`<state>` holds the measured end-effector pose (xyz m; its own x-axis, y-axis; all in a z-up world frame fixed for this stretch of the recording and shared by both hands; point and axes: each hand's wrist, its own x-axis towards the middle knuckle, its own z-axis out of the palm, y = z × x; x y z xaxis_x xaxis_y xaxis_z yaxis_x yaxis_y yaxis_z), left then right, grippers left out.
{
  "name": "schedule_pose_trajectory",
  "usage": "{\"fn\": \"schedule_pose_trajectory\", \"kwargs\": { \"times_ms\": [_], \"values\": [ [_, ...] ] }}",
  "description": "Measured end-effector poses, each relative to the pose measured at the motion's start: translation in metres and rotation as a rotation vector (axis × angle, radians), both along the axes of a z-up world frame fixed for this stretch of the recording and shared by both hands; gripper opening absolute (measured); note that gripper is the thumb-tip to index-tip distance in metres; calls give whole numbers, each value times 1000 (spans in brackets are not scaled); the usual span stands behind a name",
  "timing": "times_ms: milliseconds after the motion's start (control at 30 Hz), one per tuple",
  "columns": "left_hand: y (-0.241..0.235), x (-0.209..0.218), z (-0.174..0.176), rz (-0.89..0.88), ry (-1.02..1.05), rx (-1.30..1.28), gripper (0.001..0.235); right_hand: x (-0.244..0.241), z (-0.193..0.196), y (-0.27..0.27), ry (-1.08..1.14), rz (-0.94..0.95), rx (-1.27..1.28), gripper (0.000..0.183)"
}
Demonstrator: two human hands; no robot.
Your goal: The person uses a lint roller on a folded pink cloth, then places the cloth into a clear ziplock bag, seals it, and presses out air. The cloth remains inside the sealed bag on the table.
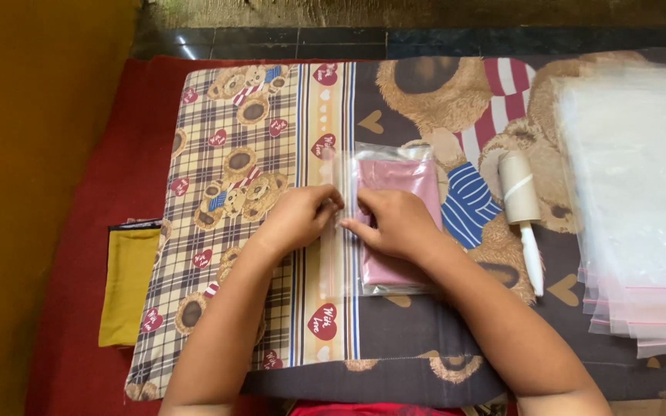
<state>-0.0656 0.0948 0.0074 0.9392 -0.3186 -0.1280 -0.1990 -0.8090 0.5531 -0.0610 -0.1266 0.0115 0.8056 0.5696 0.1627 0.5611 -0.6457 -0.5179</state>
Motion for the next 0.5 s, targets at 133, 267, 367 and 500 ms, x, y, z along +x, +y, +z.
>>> {"fn": "schedule_pose_trajectory", "kwargs": {
  "times_ms": [133, 267, 367, 500],
  "values": [
    [15, -19, 25, -26, 44, -32, 14, -4, 13, -46, 105, -59, 196, 20],
    [39, -42, 49, 69, 129, -25, 18, -21, 51, -105, 310, -368, 294, 27],
    [51, -53, 59, 135, 163, 7, 20, -32, 42, -125, 314, -508, 99, 35],
    [55, -64, 65, 171, 189, 85, 19, -37, -22, -130, 283, -526, -115, 31]
  ]
}}
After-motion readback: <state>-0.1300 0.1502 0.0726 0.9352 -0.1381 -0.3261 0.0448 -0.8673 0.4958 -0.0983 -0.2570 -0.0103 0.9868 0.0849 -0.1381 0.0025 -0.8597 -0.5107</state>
